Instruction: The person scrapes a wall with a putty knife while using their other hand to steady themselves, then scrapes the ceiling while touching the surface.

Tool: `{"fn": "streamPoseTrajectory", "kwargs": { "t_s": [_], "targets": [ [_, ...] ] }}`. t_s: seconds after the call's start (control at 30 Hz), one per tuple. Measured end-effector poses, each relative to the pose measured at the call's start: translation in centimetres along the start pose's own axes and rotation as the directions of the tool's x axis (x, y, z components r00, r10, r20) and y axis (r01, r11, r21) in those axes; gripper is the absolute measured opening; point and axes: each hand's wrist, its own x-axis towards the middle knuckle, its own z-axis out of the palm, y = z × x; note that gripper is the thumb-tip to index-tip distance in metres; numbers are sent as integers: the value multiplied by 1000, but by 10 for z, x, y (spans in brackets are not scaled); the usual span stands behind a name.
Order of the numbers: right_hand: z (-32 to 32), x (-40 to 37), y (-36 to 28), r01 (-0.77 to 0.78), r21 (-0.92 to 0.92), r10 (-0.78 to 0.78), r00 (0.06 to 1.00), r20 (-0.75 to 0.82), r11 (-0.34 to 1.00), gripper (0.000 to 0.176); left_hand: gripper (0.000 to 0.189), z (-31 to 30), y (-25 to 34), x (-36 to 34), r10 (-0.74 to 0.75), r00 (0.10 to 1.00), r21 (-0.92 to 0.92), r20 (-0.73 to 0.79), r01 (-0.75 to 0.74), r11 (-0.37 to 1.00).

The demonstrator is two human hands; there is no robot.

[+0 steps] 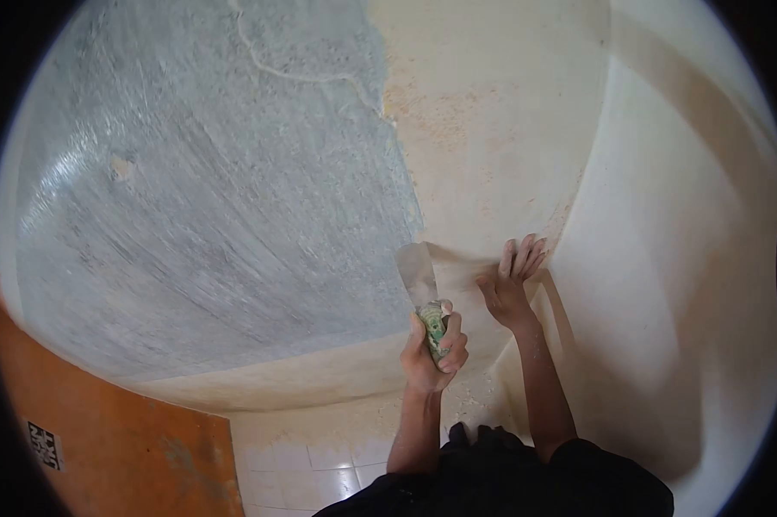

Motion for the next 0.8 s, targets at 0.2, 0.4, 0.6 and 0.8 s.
{"fn": "streamPoseTrajectory", "kwargs": {
  "t_s": [0.2,0.4,0.6,0.8],
  "targets": [
    [-1,3,0,-29,14,29,999,19,999,87,56,-14,-2,4,-59,998,-10,-9,59,998],
    [0,4,0,-14,16,14,1000,0,1000,85,59,-4,-5,2,-29,999,3,-36,29,1000],
    [0,-1,-3,-35,-17,36,999,29,999,86,57,2,-5,3,29,995,90,-101,-20,996],
    [0,0,0,-19,-8,19,999,46,1000,86,55,12,-4,-2,3,985,88,-174,12,996]
  ]
}}
